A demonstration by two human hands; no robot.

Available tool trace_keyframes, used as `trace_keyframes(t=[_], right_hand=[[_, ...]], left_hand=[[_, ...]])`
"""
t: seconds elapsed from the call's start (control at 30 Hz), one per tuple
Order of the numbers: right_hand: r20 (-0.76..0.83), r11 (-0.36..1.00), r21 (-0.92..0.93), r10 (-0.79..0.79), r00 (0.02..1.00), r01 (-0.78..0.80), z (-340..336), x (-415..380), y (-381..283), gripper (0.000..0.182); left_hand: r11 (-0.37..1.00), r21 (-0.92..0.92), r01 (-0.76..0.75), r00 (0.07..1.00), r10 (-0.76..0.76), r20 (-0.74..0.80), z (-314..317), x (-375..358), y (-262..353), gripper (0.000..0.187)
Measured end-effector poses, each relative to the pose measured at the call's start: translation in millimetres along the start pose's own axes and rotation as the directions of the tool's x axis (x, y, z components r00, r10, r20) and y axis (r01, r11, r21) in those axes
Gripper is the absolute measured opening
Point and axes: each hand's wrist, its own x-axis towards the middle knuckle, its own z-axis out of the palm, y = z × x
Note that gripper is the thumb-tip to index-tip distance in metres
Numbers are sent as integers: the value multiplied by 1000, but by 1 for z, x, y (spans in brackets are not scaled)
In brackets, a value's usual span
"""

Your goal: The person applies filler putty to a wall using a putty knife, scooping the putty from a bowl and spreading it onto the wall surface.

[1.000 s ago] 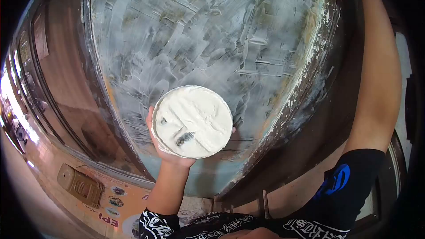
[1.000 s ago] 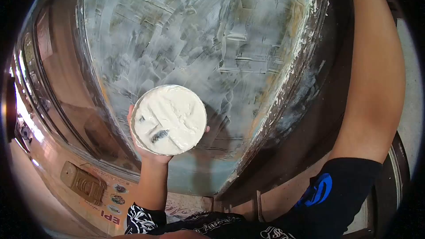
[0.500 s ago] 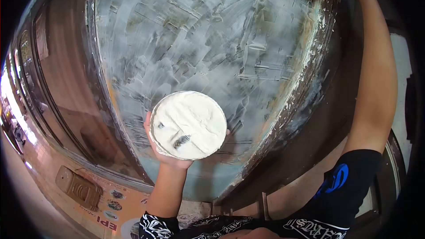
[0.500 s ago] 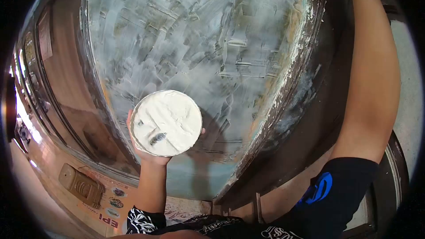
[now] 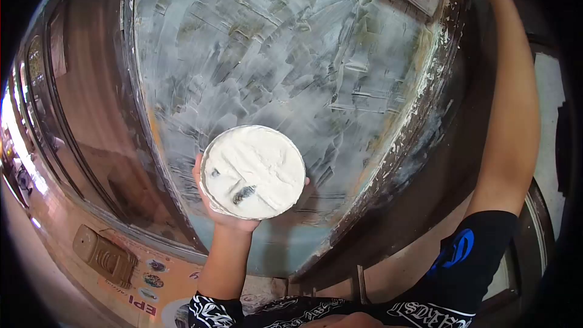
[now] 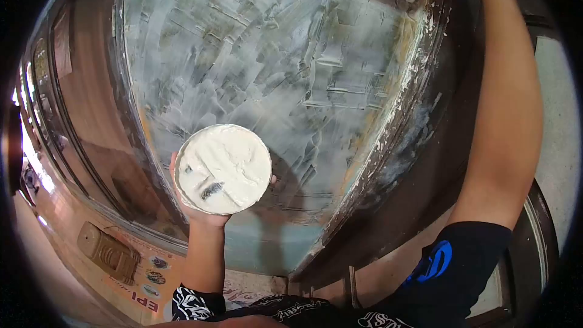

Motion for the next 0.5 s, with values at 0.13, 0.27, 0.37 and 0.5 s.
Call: trace_keyframes(t=[0.13,0.27,0.37,0.5], right_hand=[[-73,989,-151,-16,997,5,26,6,-3,23],[-392,997,-71,-43,919,16,0,13,2,19],[-345,991,-27,-133,929,132,-15,7,-1,22],[183,993,-41,-100,978,110,12,2,-18,23]], left_hand=[[999,34,8,997,-11,81,-2,-2,-3,74],[996,-22,87,972,-80,223,-4,-3,-1,74],[993,-119,10,1000,-8,16,-4,-2,6,74],[997,70,12,995,-19,102,1,-2,6,75]])
